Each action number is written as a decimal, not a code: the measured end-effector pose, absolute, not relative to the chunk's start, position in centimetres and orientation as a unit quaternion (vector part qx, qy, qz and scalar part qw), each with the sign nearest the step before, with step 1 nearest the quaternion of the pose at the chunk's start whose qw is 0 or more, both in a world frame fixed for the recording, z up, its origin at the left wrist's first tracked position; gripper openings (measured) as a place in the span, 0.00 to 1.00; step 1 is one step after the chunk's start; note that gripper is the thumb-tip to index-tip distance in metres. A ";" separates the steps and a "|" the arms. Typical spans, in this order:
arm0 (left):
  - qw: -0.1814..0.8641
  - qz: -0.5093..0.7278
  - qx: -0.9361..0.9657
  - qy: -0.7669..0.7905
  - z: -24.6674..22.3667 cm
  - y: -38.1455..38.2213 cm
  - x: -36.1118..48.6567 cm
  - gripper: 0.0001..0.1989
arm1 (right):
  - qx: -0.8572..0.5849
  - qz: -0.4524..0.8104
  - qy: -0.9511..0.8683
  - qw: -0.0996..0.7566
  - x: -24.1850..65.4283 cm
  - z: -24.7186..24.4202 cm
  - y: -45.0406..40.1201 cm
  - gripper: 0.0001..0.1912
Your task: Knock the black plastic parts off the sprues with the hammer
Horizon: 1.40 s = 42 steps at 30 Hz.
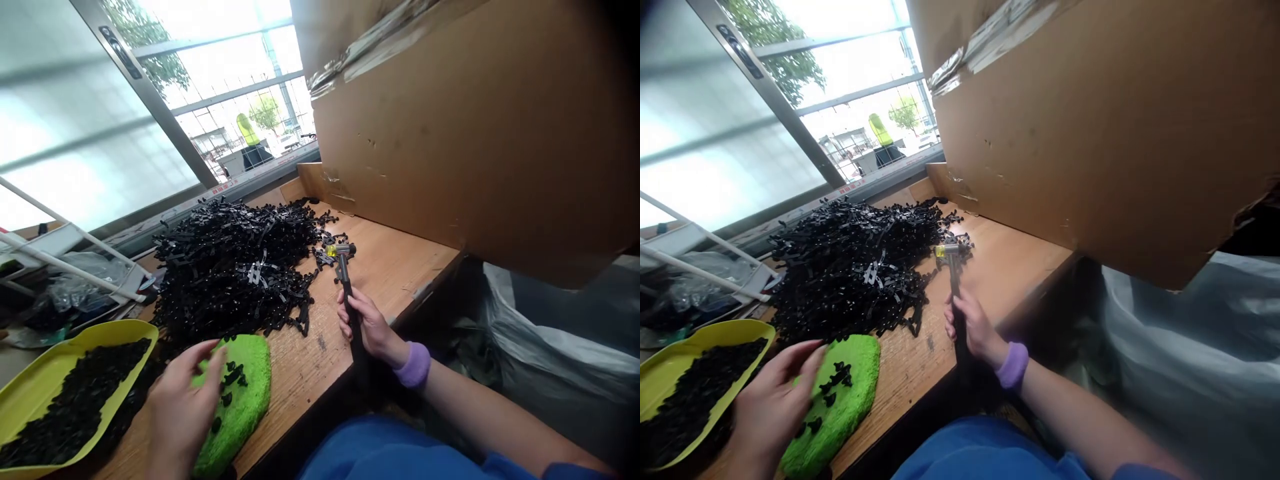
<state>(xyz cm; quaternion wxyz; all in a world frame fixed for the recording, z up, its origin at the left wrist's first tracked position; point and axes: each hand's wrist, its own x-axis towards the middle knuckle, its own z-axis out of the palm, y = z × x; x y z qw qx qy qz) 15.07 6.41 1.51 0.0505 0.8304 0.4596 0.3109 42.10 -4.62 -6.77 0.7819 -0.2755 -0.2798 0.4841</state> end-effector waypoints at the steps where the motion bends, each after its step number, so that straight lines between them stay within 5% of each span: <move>1: 0.034 0.265 0.871 0.413 2.3 6.5 17.7 0.14 | -0.276 0.481 -0.271 0.787 42.1 -6.7 -4.5 0.08; 6: -0.061 0.027 0.941 0.331 1.7 6.4 29.3 0.15 | -0.288 0.477 -0.256 0.790 42.3 -6.7 -4.0 0.07; 13: -0.075 0.024 0.912 0.402 -0.4 6.9 33.1 0.08 | -0.298 0.477 -0.259 0.785 42.4 -6.8 -4.0 0.08; 15: -0.008 0.078 0.900 0.429 0.5 7.6 32.1 0.06 | -0.297 0.485 -0.260 0.780 42.4 -6.8 -4.1 0.09; 20: 0.489 0.297 0.695 0.435 3.3 9.6 26.8 0.09 | -0.296 0.530 -0.272 0.747 42.7 -6.7 -4.4 0.11; 22: 0.590 0.350 0.587 0.430 4.0 9.7 23.5 0.12 | -0.297 0.552 -0.281 0.727 42.8 -6.6 -4.7 0.12; 32: 0.596 0.508 0.406 0.471 -0.3 5.8 6.9 0.12 | -0.347 0.597 -0.365 0.624 42.3 -5.7 -5.8 0.10; 42: 0.646 0.507 0.352 0.449 -3.7 5.1 5.5 0.11 | -0.435 0.611 -0.366 0.551 41.7 -6.1 -5.4 0.20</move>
